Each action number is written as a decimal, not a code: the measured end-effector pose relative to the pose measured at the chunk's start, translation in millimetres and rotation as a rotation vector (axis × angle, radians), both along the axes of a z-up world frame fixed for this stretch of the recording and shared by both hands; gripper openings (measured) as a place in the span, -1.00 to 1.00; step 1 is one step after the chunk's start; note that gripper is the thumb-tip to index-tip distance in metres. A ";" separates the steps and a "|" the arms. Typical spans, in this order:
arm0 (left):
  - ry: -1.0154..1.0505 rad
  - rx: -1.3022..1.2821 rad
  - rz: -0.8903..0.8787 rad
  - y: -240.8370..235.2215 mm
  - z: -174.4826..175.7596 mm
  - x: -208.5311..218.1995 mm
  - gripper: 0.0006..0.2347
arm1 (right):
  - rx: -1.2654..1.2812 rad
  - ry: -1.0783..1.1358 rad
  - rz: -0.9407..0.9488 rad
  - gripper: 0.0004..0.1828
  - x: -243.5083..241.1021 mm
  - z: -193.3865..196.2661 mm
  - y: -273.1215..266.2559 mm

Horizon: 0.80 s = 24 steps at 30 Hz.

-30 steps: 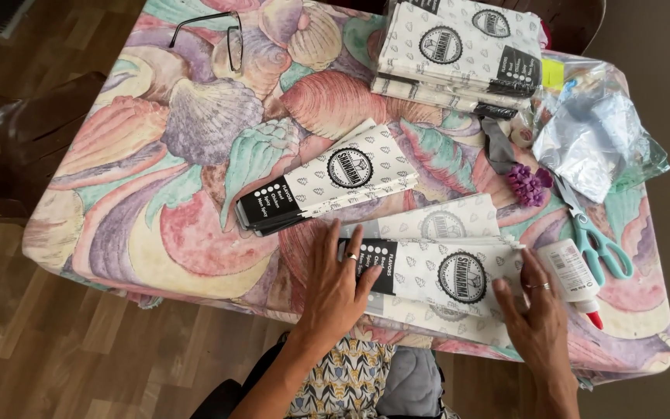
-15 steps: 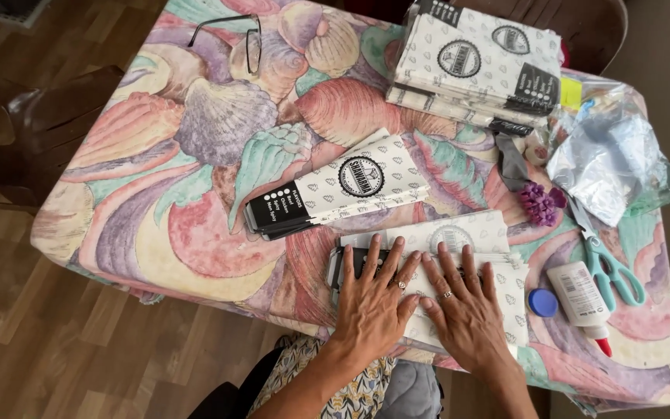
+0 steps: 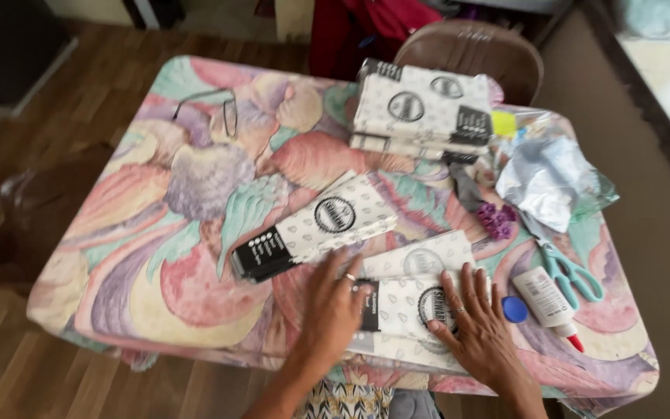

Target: Folding and stacking paper food wrappers on a table.

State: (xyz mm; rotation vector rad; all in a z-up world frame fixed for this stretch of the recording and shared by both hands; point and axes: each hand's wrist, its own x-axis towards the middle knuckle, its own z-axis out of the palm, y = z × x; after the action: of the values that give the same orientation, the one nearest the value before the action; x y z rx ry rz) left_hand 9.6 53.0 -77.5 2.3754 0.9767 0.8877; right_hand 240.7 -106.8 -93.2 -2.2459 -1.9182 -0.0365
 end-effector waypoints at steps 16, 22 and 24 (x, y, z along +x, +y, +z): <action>0.481 -0.071 0.019 150.7 -6.4 -40.3 -0.71 | -0.146 0.125 -0.003 -0.06 10.1 46.7 -7.7; -0.024 0.351 -0.113 118.6 104.3 -26.7 -0.94 | -0.021 0.141 -0.009 -0.20 7.8 86.5 -10.8; -0.112 0.277 -0.184 98.5 131.1 -18.8 -0.96 | 0.179 0.087 0.048 -0.25 2.5 105.4 -11.9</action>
State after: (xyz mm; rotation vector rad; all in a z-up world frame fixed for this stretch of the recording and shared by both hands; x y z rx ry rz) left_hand -9.2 151.5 53.6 2.5589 0.6127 1.1310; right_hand 243.1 -118.7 12.1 -2.0516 -1.8444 -0.0983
